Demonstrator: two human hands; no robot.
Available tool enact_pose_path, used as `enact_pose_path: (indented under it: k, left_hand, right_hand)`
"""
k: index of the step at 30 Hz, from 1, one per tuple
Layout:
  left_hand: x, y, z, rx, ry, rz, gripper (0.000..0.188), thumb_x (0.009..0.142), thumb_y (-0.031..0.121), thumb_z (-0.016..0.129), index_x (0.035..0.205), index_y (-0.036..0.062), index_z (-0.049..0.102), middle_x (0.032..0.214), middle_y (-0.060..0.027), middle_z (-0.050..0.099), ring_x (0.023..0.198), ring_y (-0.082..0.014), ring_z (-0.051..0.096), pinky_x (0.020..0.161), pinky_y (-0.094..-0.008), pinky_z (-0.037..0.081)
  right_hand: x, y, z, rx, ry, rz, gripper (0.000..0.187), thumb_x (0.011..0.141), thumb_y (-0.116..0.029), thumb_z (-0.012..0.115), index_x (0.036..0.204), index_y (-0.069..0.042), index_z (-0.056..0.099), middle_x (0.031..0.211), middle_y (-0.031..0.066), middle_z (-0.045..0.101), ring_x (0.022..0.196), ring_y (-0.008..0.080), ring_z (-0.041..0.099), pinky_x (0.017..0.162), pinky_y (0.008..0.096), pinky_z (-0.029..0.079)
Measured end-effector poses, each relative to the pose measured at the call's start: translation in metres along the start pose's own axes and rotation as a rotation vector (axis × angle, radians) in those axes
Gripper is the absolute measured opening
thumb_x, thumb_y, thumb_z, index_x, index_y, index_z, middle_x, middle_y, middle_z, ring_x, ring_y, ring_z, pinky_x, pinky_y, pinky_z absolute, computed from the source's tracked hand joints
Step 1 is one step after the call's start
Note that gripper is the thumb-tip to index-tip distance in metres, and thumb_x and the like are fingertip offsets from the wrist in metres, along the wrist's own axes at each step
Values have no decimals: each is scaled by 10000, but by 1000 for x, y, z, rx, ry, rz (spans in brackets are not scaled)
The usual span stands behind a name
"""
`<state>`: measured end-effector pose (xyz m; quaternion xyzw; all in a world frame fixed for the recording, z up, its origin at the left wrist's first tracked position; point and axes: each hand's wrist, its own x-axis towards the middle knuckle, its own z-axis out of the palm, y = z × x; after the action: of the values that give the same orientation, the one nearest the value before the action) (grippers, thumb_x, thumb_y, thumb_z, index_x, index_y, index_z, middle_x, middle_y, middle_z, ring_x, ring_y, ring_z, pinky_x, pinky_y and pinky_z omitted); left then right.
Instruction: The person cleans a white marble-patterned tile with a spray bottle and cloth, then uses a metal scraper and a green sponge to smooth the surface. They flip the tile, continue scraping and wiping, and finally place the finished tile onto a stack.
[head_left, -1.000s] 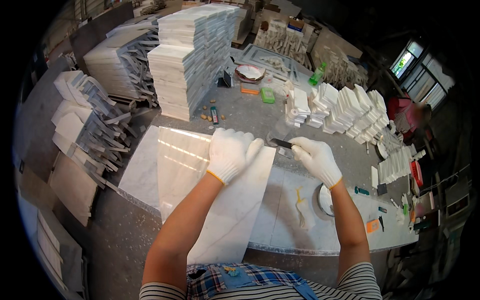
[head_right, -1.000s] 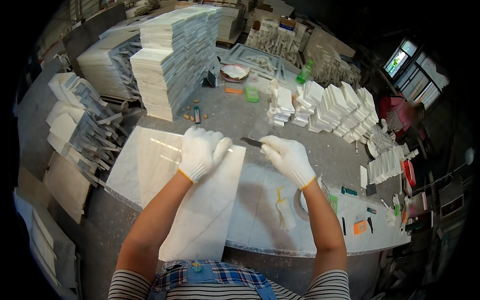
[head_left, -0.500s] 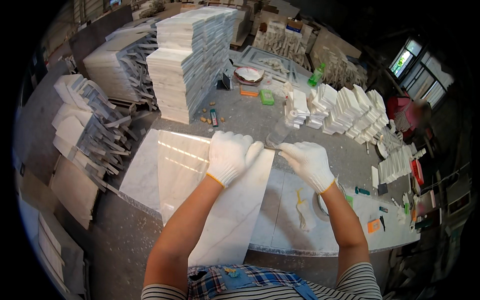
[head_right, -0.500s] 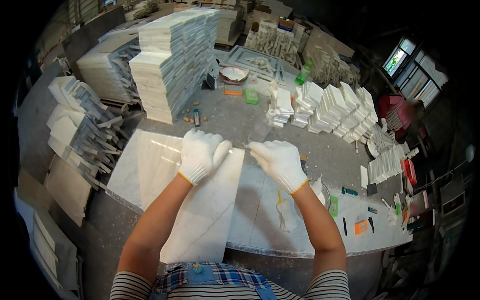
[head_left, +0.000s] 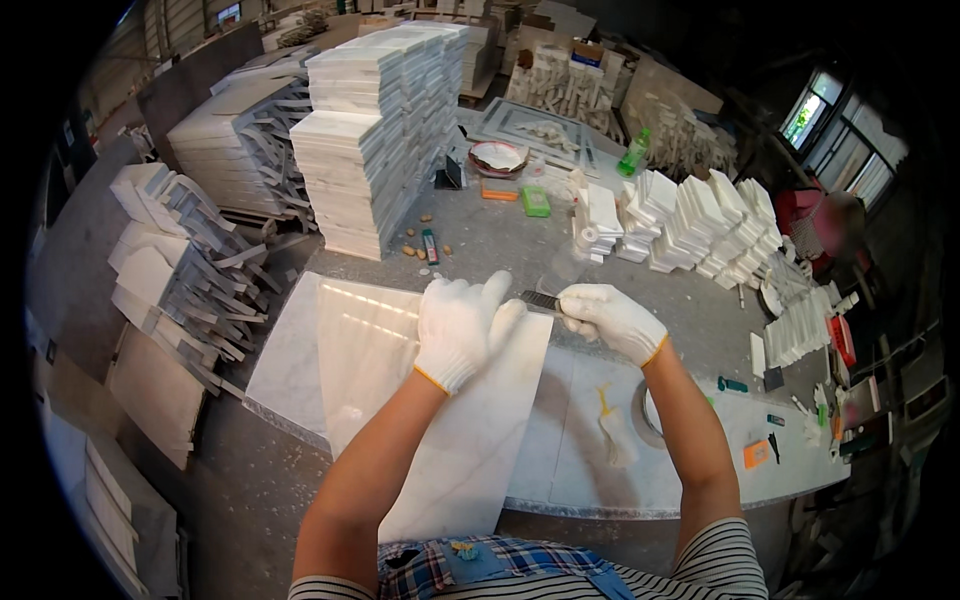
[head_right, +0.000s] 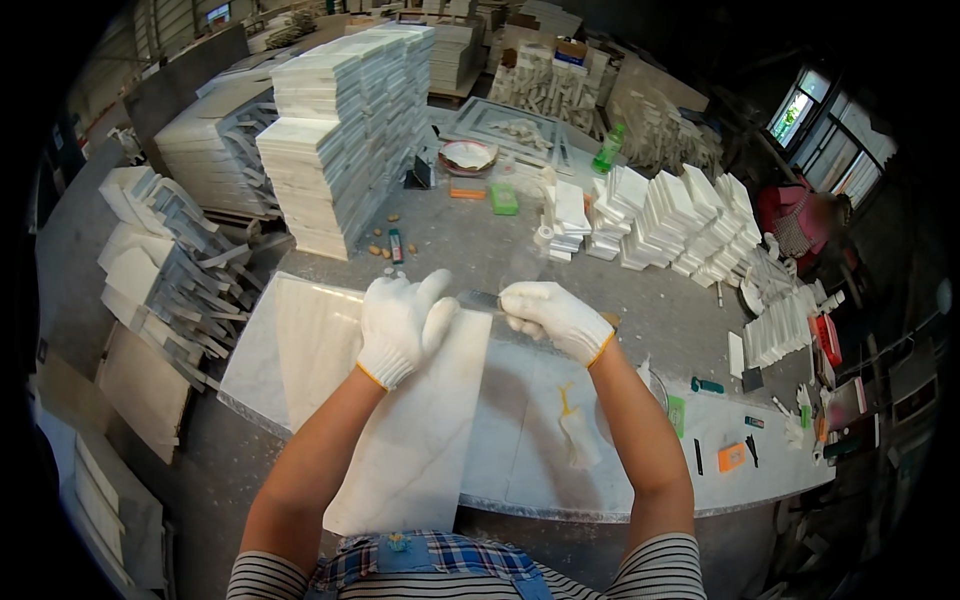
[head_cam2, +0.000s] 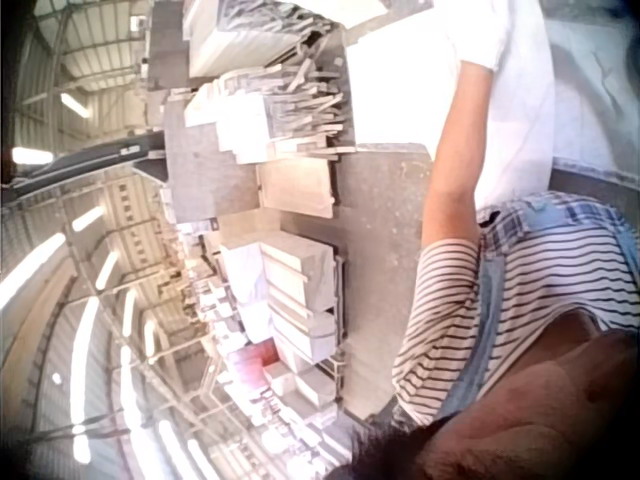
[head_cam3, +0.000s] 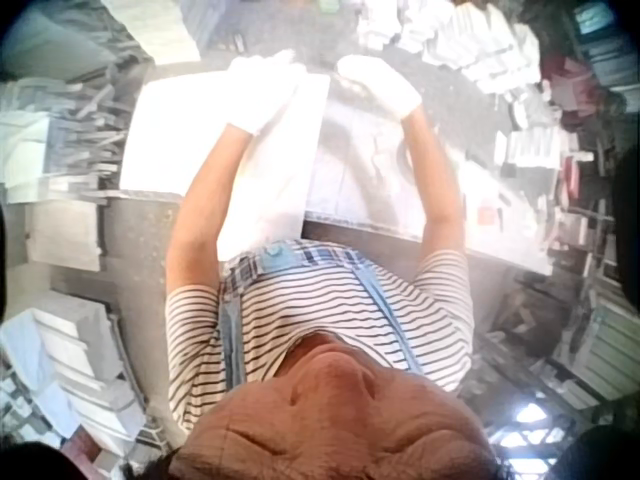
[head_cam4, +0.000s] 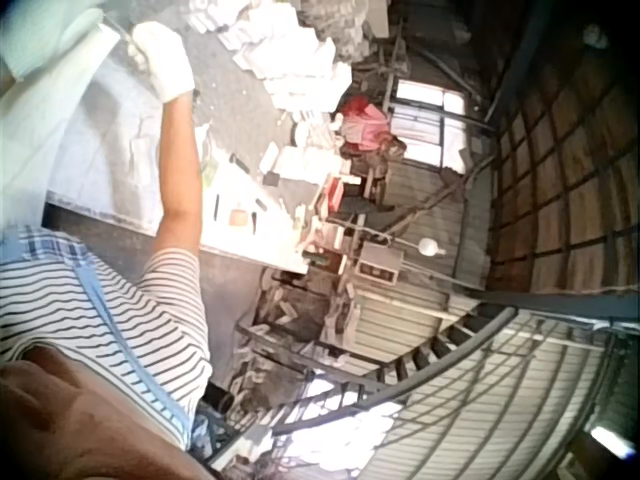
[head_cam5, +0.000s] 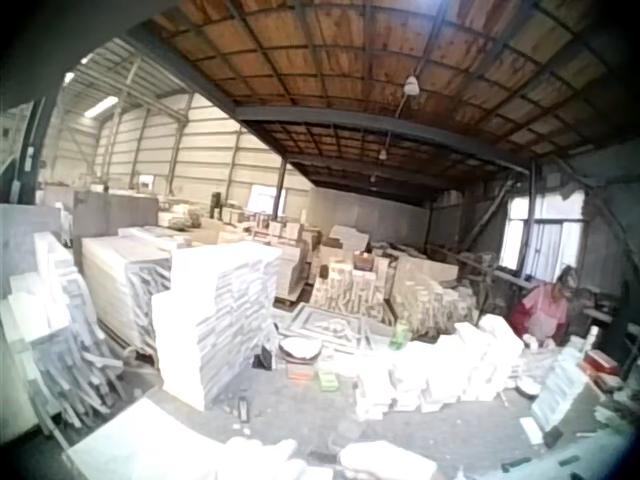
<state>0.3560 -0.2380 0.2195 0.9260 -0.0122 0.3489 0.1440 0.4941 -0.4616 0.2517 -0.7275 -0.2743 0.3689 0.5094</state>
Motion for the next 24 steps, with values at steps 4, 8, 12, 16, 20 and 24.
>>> enact_pose_path:
  k: [4,8,12,16,20,24]
  left_hand:
    - [-2,-1,-1,13,59,20,376,923,408,677,1151,109,680,672,-84,669,660,-299,655,677,-472,461]
    - [-2,-2,2,-21,63,21,360,894,420,702,1085,116,690,668,-86,667,649,-291,653,665,-463,459]
    - [-2,-2,3,-19,39,18,423,813,488,756,1024,126,693,667,-79,663,648,-287,652,661,-453,459]
    - [-1,0,2,12,20,38,540,723,571,801,1033,140,705,675,-71,664,661,-283,658,661,-444,460]
    - [-3,-1,2,18,34,56,592,705,600,805,1091,158,726,685,-64,670,671,-272,662,670,-443,461]
    - [-3,-2,6,19,41,57,612,704,608,803,1121,165,735,689,-61,675,670,-265,662,680,-436,460]
  right_hand:
    - [10,-2,-3,58,-111,-4,410,1028,-322,657,1281,-4,712,802,-46,551,670,52,412,566,226,315]
    - [21,1,-4,119,-187,16,484,1014,-291,679,1404,-3,679,794,-58,530,668,53,391,574,228,308]
    - [26,-3,-3,167,-243,39,461,1000,-249,676,1379,14,691,765,-61,513,651,52,387,559,227,293]
    - [23,-6,-3,113,-179,27,450,982,-229,670,1321,65,703,768,-34,550,622,53,389,530,237,273]
    - [21,-5,-2,154,-166,54,424,975,-185,668,1309,74,708,786,-20,579,627,48,399,529,232,283]
    - [19,-3,-3,183,-153,45,417,977,-172,666,1307,79,708,784,-22,581,632,47,402,527,226,281]
